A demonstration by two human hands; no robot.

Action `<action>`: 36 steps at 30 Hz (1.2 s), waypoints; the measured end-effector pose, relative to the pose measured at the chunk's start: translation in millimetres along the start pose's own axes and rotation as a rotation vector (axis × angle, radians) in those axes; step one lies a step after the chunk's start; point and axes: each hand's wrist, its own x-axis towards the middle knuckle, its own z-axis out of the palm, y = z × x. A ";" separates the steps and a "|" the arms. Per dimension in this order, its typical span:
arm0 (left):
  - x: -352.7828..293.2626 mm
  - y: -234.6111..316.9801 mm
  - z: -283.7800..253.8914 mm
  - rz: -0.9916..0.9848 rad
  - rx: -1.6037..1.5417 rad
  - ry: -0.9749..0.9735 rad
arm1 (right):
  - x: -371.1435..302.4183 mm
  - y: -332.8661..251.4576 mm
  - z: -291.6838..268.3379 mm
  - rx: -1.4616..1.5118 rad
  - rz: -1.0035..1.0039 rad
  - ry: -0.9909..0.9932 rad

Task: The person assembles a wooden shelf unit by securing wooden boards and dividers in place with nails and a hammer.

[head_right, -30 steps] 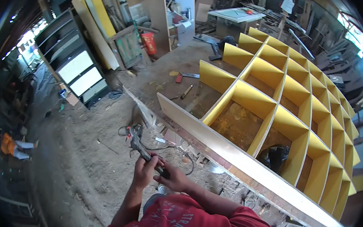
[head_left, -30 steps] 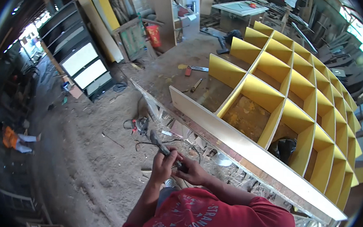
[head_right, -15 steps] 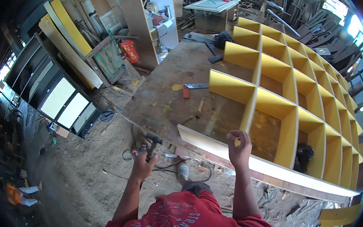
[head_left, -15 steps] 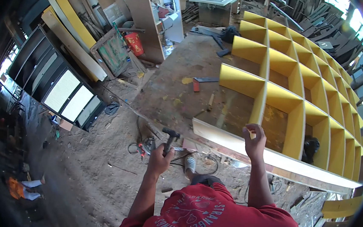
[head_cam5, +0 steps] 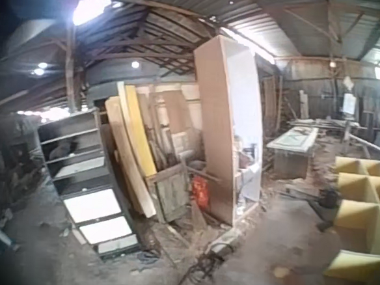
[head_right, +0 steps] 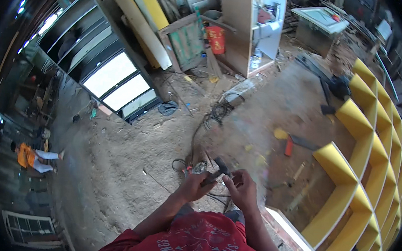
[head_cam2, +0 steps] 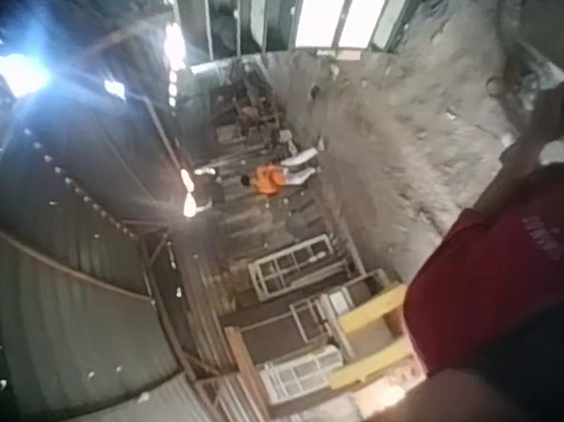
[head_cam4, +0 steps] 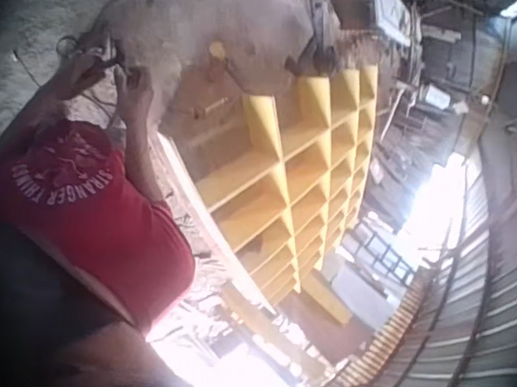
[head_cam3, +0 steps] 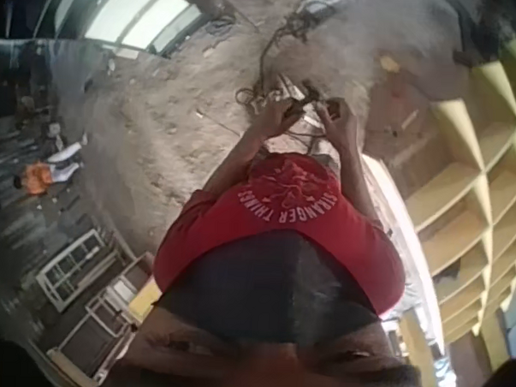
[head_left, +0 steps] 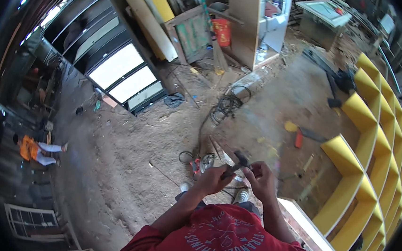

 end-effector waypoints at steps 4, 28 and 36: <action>25.7 -49.5 -67.7 0.077 0.043 -0.139 | 47.5 -24.7 75.8 0.074 0.090 -0.212; 146.6 -292.6 -469.1 0.053 -0.166 -0.369 | 264.7 -239.5 461.4 0.604 -0.196 0.047; 292.7 -391.3 -520.6 -0.061 -0.197 -0.267 | 460.8 -232.9 536.7 0.699 -0.191 -0.198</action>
